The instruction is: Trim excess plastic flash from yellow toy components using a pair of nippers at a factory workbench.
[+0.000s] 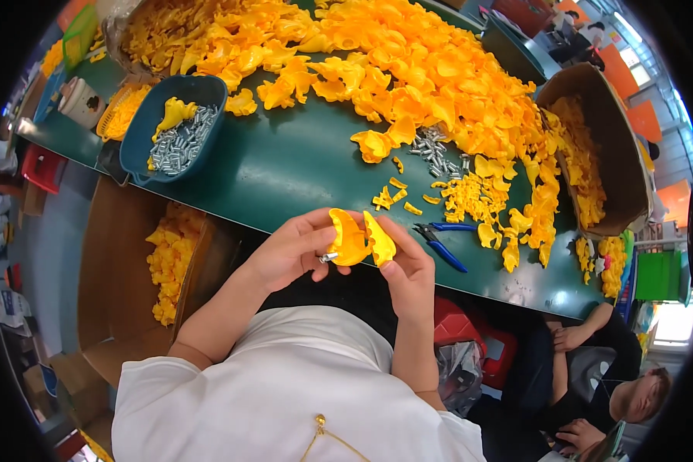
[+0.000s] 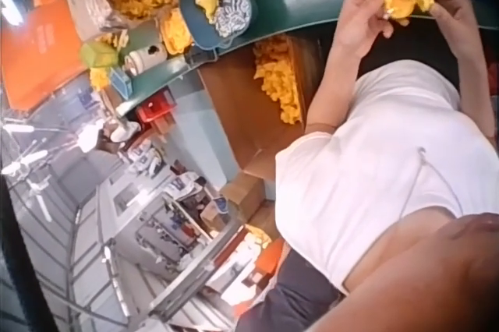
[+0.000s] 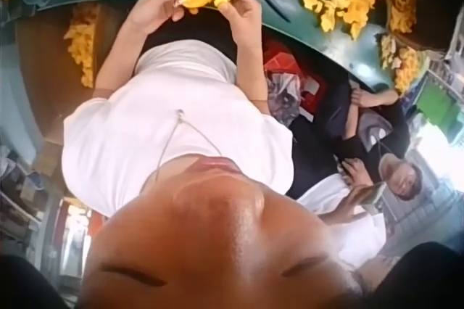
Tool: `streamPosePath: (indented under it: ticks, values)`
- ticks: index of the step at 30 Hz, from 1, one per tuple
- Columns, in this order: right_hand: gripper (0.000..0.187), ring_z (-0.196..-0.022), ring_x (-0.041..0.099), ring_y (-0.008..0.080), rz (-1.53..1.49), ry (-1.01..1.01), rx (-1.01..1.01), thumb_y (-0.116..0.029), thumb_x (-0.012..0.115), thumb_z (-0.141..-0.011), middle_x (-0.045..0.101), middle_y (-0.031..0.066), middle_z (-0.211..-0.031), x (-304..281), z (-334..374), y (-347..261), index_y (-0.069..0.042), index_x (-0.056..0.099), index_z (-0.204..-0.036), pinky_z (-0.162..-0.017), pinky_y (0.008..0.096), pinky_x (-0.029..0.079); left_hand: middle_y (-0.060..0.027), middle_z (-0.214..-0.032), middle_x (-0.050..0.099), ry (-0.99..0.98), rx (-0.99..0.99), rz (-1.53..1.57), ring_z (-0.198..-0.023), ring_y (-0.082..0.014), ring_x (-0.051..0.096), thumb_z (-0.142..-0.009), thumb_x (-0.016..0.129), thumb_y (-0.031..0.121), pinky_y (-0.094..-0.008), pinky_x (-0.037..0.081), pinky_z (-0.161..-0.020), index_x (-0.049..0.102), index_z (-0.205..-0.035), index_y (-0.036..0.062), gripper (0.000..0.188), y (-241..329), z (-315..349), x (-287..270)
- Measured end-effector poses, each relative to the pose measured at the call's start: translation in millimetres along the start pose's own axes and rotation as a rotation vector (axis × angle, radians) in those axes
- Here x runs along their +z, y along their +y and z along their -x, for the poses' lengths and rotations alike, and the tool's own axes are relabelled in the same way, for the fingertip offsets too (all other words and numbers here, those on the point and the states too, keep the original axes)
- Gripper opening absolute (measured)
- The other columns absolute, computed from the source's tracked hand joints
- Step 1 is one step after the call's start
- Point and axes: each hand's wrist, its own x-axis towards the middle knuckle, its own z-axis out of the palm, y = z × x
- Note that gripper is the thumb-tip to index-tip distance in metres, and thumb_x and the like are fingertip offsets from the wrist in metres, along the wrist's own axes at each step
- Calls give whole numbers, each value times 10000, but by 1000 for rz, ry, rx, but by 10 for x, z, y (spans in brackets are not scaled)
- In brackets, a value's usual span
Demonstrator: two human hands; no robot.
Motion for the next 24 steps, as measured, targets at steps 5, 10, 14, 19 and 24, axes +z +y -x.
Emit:
streamPosePath:
  ticks: [5, 10, 14, 19, 24]
  values:
    - [549, -1189, 492, 229, 92, 46, -67, -59, 668, -796, 495, 150, -1289, 78, 61, 45, 80, 470, -1290, -1024, 334, 363, -36, -943, 648, 162, 55, -136, -743, -30, 588, -926, 561, 334, -160, 434, -556, 578, -1182, 32, 396, -68, -45, 22]
    - [514, -1208, 480, 230, 173, 69, -122, 37, 668, -772, 489, 148, -1279, 185, 66, 6, 46, 511, -1261, -1031, 335, 375, -45, -1033, 639, 152, 200, -176, -975, -98, 586, -926, 586, 238, -258, 448, -898, 593, -1130, -11, 322, -134, -54, 69]
    - [527, -1187, 492, 222, 239, 88, -109, 18, 667, -778, 492, 139, -1268, 239, 56, -9, 47, 498, -1276, -1010, 320, 388, -56, -1030, 640, 164, 230, -197, -972, -101, 588, -917, 603, 233, -253, 457, -884, 588, -1135, -17, 332, -148, -54, 94]
    - [529, -1178, 491, 215, 305, 68, -120, -6, 666, -786, 483, 135, -1276, 273, 75, -3, 49, 494, -1284, -999, 318, 394, -69, -1086, 629, 183, 284, -245, -996, -125, 595, -921, 589, 235, -275, 463, -894, 570, -1165, -35, 364, -149, -50, 102]
    - [511, -1149, 523, 217, 306, 85, -135, 4, 686, -780, 499, 137, -1249, 292, 105, 27, 30, 520, -1264, -974, 313, 423, -85, -1076, 636, 191, 277, -242, -981, -127, 601, -915, 610, 211, -266, 484, -872, 565, -1192, -45, 380, -124, -34, 128]
